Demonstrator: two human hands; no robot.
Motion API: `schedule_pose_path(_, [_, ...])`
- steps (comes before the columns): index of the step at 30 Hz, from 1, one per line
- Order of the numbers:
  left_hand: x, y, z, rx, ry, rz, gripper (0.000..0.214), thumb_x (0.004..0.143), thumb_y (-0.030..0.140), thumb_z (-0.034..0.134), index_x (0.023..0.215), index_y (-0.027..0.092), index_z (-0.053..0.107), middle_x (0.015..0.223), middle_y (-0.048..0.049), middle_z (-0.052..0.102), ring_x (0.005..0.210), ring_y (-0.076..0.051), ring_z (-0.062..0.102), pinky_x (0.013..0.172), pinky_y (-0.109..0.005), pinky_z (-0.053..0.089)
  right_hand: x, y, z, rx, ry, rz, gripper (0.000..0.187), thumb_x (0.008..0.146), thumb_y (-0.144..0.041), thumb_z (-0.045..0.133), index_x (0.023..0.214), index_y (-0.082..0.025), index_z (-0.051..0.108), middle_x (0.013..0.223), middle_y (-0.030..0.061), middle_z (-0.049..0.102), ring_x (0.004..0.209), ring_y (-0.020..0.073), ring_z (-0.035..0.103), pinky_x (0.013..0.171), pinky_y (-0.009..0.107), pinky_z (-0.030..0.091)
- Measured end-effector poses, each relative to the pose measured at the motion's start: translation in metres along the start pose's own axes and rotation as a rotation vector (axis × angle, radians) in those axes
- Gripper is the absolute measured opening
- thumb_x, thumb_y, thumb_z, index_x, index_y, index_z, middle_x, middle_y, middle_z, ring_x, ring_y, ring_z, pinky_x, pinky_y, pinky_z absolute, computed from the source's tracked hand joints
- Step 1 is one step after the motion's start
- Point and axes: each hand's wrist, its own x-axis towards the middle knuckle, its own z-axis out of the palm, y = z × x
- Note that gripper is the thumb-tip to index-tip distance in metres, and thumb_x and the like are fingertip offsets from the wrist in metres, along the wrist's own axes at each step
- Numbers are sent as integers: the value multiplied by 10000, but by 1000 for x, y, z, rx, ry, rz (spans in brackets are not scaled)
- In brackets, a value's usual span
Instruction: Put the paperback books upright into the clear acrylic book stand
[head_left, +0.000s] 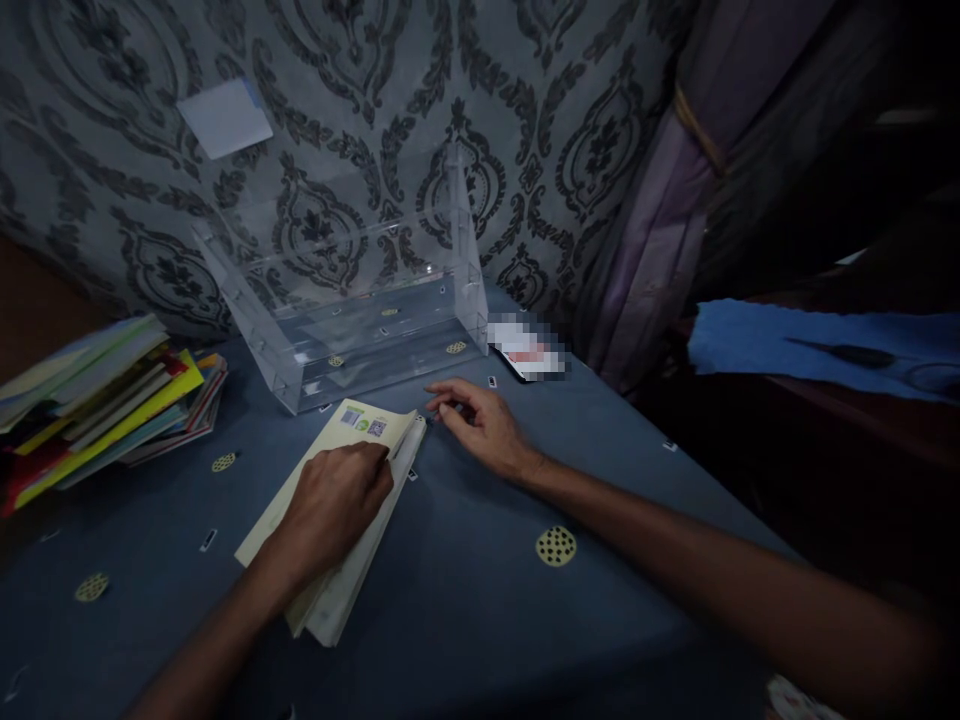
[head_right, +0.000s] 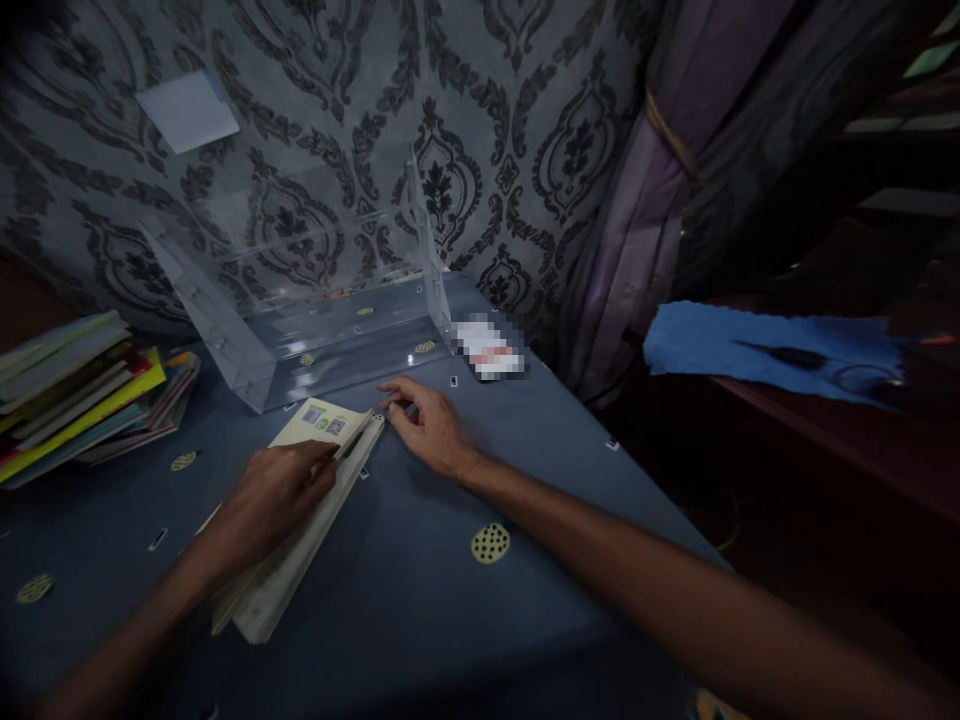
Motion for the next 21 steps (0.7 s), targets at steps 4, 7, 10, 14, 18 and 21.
schedule_pose_path(4, [0, 4, -1, 134, -68, -13, 221, 932, 225, 453, 918, 197, 672, 903, -98, 717, 845, -269, 677, 707, -320, 412, -3, -6, -2, -33, -51, -24, 334, 854, -187, 483, 1159, -192, 620, 954, 45, 744, 703, 144, 658, 585, 248, 467])
schedule_pose_path(7, [-2, 10, 1, 258, -98, -3, 226, 950, 215, 418, 904, 181, 637, 904, -102, 705, 855, -267, 675, 693, -325, 420, -6, -9, -2, -84, -107, -63, 358, 872, -186, 479, 1209, -187, 600, 988, 47, 748, 650, 131, 621, 610, 260, 478])
schedule_pose_path(10, [-3, 18, 6, 346, -99, 3, 210, 958, 234, 421, 933, 178, 621, 916, -104, 694, 889, -267, 667, 678, -324, 441, -7, -8, 0, -172, -180, -130, 378, 870, -166, 490, 1230, -190, 601, 996, 53, 740, 711, 150, 631, 679, 284, 507])
schedule_pose_path(14, [-7, 19, 9, 356, -106, 17, 223, 967, 258, 441, 1033, 157, 629, 1076, -123, 686, 1020, -272, 642, 746, -339, 498, -9, -3, 3, -307, -282, -223, 332, 883, -153, 483, 1179, -180, 630, 1011, 89, 720, 912, 209, 663, 828, 354, 524])
schedule_pose_path(18, [-25, -23, -4, 156, -129, 219, 341, 969, 388, 507, 1223, 183, 605, 1289, -110, 630, 1177, -258, 589, 963, -370, 473, -12, -3, 4, -366, -303, -253, 292, 913, -187, 461, 1149, -168, 632, 1000, 105, 718, 888, 218, 672, 817, 358, 535])
schedule_pose_path(21, [-56, -65, -17, 21, -211, 273, 489, 922, 482, 576, 1356, 262, 529, 1409, -75, 550, 1289, -259, 511, 1047, -376, 426, -12, -2, 6, -425, -329, -270, 299, 926, -217, 459, 1175, -179, 620, 1046, 111, 710, 917, 230, 667, 838, 380, 534])
